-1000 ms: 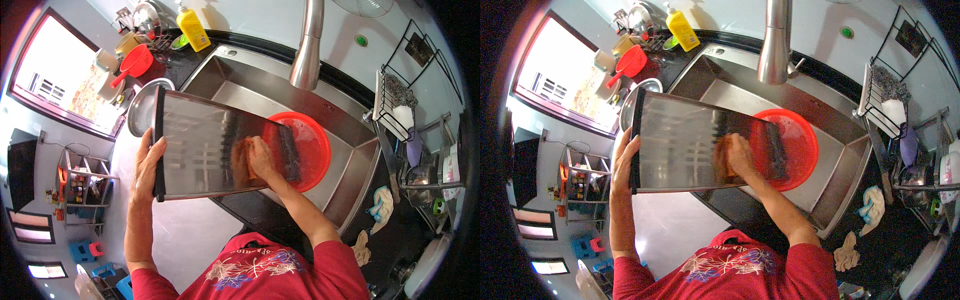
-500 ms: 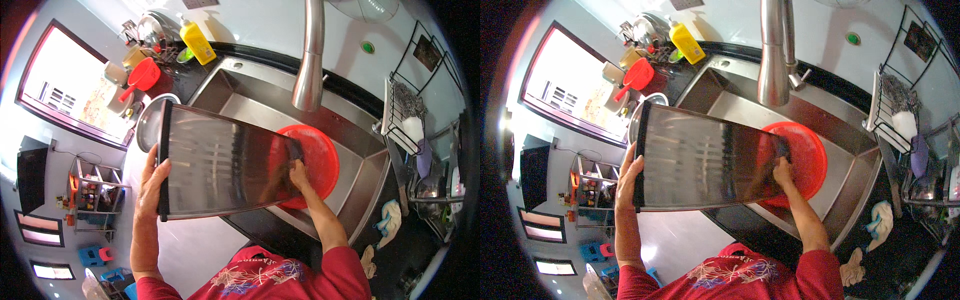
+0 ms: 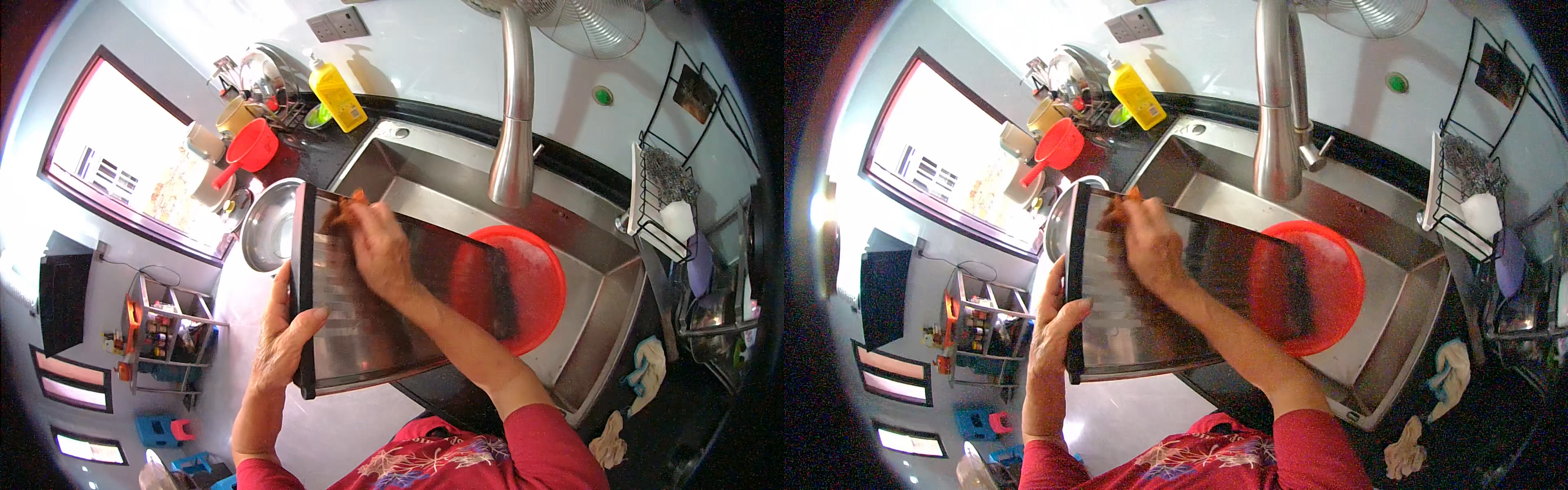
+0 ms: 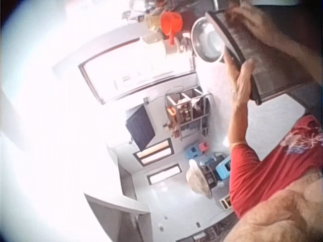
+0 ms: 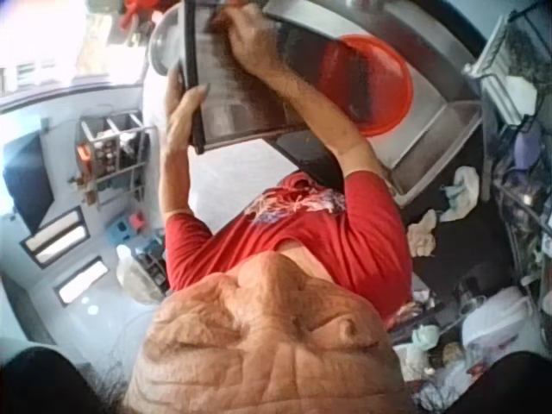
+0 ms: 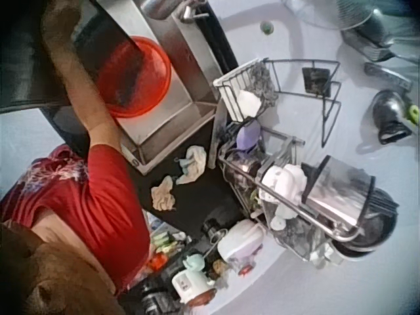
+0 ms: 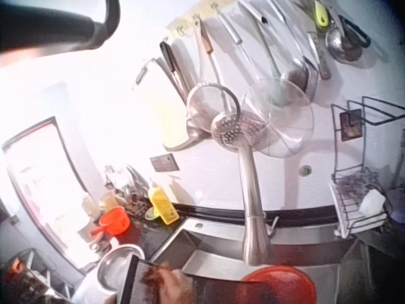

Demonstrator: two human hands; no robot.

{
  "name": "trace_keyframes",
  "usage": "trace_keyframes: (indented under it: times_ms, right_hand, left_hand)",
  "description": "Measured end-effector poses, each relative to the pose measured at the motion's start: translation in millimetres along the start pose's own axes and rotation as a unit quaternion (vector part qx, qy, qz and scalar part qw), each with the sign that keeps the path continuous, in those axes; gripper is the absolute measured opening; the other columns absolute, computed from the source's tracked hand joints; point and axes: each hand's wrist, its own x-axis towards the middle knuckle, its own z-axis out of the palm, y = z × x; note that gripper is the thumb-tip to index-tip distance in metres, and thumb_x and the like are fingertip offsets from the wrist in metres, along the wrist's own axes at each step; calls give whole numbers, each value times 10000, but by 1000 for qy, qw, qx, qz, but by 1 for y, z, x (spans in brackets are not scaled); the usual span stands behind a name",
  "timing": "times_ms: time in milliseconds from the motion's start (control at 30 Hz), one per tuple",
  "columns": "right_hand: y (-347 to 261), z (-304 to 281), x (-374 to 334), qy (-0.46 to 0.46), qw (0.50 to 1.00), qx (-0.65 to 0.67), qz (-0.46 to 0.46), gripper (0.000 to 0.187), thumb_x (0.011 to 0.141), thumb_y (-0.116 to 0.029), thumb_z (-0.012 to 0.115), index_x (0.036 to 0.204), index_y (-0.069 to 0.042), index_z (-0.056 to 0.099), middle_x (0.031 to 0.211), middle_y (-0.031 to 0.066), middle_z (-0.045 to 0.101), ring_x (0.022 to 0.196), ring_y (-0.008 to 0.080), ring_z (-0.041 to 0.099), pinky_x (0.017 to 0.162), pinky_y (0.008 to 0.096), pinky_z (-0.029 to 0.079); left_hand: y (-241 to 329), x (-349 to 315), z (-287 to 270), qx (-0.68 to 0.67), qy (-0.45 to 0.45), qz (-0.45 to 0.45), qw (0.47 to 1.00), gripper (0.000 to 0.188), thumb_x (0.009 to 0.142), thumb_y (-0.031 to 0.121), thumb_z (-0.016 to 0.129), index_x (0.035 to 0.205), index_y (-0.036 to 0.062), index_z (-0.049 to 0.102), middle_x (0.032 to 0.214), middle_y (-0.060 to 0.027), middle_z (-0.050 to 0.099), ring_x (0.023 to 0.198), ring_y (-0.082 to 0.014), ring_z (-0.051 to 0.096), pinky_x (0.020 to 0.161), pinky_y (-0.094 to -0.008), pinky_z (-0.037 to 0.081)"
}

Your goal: The person cleans a metal baking tray in a kitchen sink. They scrub the tray with a sponge, rinse it under running water, and dry it with a cloth. Finally, the person places the clean tray into a dish rack.

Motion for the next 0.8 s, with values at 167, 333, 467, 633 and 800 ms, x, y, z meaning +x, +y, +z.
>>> trace_keyframes:
  times_ms: [167,333,467,633,800]
  right_hand:
    - [92,-28,-40,39,989,-142,29,203,766,18,520,963,-30,521,878,143,499,801,319,531,659,395,446]
    - [211,-106,-136,-48,896,-418,142,204,802,-95,455,987,-26,505,881,152,492,828,332,490,712,423,413]
    - [218,-161,-173,-181,801,-552,146,225,784,-95,479,1000,-32,489,940,168,485,875,354,486,718,464,425]
    - [212,-151,-181,-199,880,-300,308,246,691,6,520,937,8,506,896,158,541,802,336,523,693,395,434]
    - [104,-142,-131,-191,934,62,295,187,761,-18,549,944,18,557,780,10,561,754,78,493,673,243,427]
  left_hand:
    - [-2,4,3,2,46,0,999,664,722,63,535,1339,22,292,1108,-103,496,984,-167,485,882,-283,371]
    - [-2,1,6,-9,55,-19,998,692,706,141,582,1331,20,312,1122,-119,506,1004,-178,505,873,-294,390]
    - [-11,5,-3,17,51,-11,998,695,706,168,584,1328,15,315,1087,-119,525,941,-163,515,820,-269,402]
    - [0,9,-5,-31,10,3,999,638,763,45,552,1342,30,287,1110,-77,501,950,-126,479,835,-257,384]
    - [7,14,-2,-92,-53,15,994,700,775,102,606,1356,7,227,1141,-83,482,968,-134,478,861,-262,389]
